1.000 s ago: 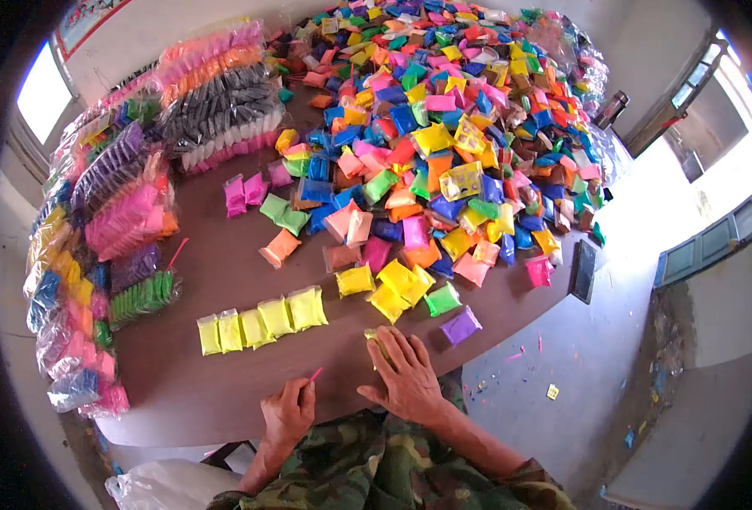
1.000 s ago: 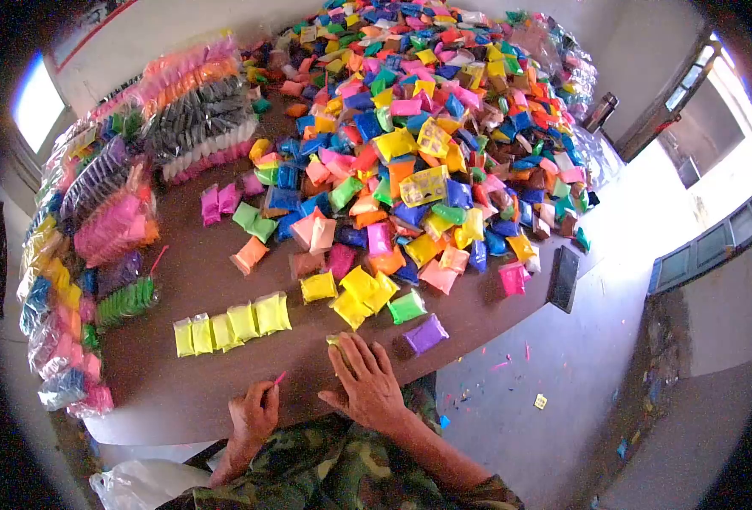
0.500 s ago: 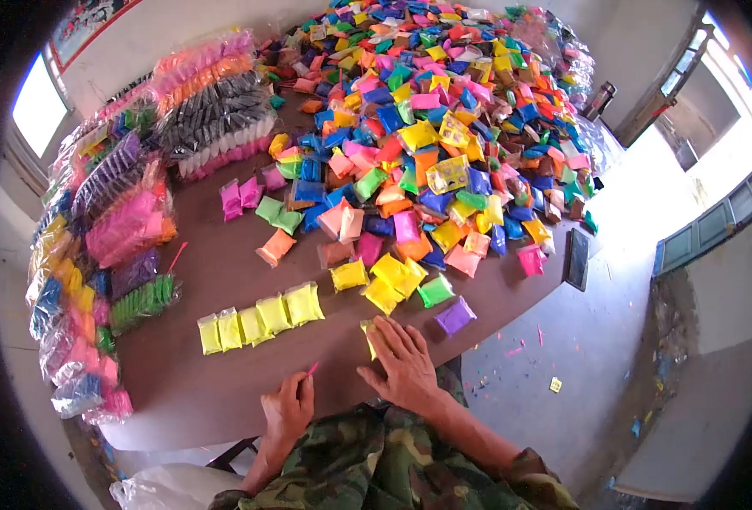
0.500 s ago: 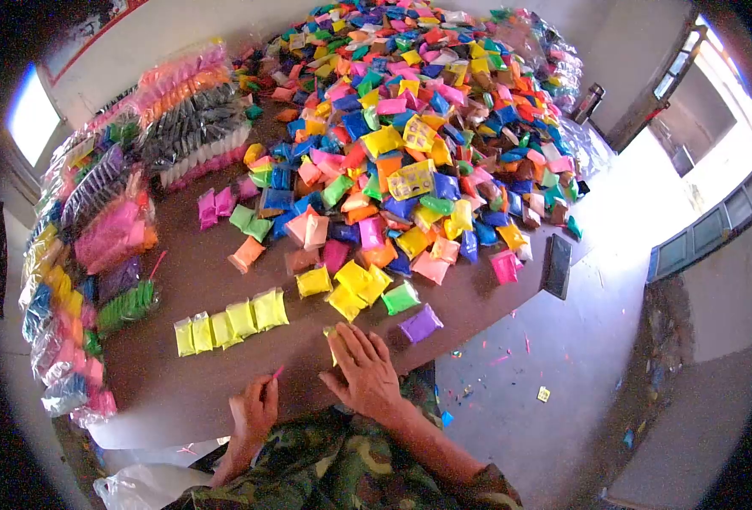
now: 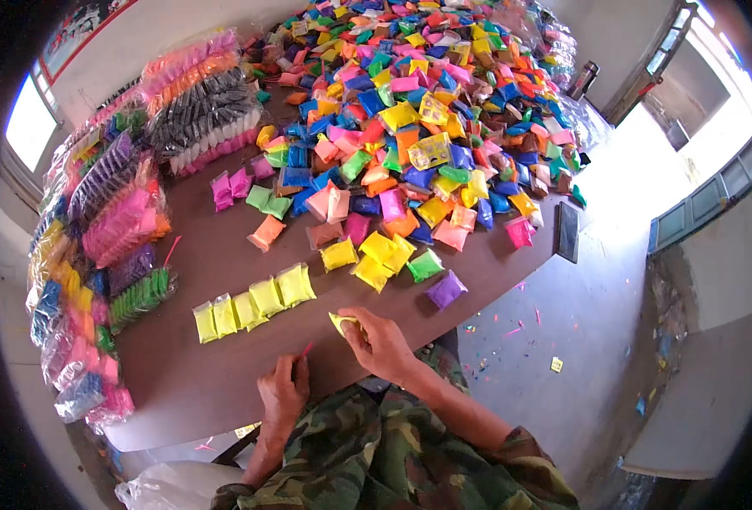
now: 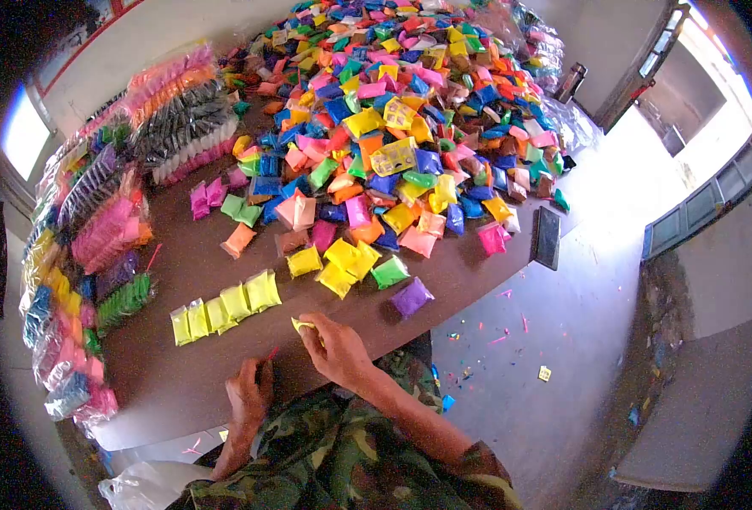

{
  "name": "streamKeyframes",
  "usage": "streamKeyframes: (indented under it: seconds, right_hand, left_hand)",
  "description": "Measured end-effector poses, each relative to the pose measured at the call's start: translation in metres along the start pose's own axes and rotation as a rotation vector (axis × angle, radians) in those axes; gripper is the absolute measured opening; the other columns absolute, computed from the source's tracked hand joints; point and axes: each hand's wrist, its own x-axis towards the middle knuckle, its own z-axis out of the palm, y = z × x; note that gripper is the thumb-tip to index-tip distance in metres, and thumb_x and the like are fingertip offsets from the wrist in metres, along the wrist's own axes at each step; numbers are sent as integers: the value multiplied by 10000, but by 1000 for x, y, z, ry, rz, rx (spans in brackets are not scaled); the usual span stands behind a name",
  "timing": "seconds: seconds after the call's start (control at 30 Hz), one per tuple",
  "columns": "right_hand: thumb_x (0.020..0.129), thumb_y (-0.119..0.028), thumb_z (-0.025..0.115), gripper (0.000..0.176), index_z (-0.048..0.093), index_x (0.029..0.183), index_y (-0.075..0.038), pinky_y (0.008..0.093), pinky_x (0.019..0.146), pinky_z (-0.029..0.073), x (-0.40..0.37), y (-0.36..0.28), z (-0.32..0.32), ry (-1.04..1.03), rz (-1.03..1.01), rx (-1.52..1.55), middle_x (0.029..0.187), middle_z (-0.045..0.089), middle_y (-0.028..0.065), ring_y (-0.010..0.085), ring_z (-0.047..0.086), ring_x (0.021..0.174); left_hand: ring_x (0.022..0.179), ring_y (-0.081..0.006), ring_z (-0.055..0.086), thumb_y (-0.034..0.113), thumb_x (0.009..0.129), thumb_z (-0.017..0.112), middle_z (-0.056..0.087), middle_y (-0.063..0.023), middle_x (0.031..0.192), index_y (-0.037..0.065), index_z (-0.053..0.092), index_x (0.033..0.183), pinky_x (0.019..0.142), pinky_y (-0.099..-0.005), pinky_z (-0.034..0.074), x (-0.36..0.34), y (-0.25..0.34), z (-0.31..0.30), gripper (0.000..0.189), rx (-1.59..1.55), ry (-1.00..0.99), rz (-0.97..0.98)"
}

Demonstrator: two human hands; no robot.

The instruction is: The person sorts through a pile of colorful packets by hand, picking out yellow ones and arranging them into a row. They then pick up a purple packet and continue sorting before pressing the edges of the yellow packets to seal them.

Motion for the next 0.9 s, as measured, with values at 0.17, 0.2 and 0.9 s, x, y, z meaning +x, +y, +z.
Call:
streamKeyframes:
  seconds: [0.17, 0.2, 0.9]
  right_hand:
    - [1040, -184, 689, 193, 760, 1150, -42, 395, 635, 553, 3, 4, -5, 262, -79, -238, 895, 746, 131, 271, 689, 670]
    - [1015, -194, 719, 169, 788, 1082, -55, 404, 667, 576, 3, 8, -9, 284, -51, -287, 952, 770, 109, 290, 727, 765]
    - [1010, -389, 691, 592, 572, 1511, -96, 527, 1231, 344, -33, 9, -33, -238, -276, -704, 1620, 476, 110, 315, 418, 1527]
  left_hand:
    - [612, -409, 689, 111, 962, 781, 686, -176, 720, 83, 667, 985, 527, -477, 525, -1, -3, 2, 120, 5, 25, 32]
    - [612, -405, 691, 110, 961, 782, 687, -175, 719, 82, 670, 989, 528, -474, 526, 0, -3, 3, 119, 1, 29, 27]
    - [600, -354, 703, 126, 976, 779, 705, -145, 734, 74, 704, 1013, 537, -433, 538, -1, -1, 3, 99, -18, -17, -60]
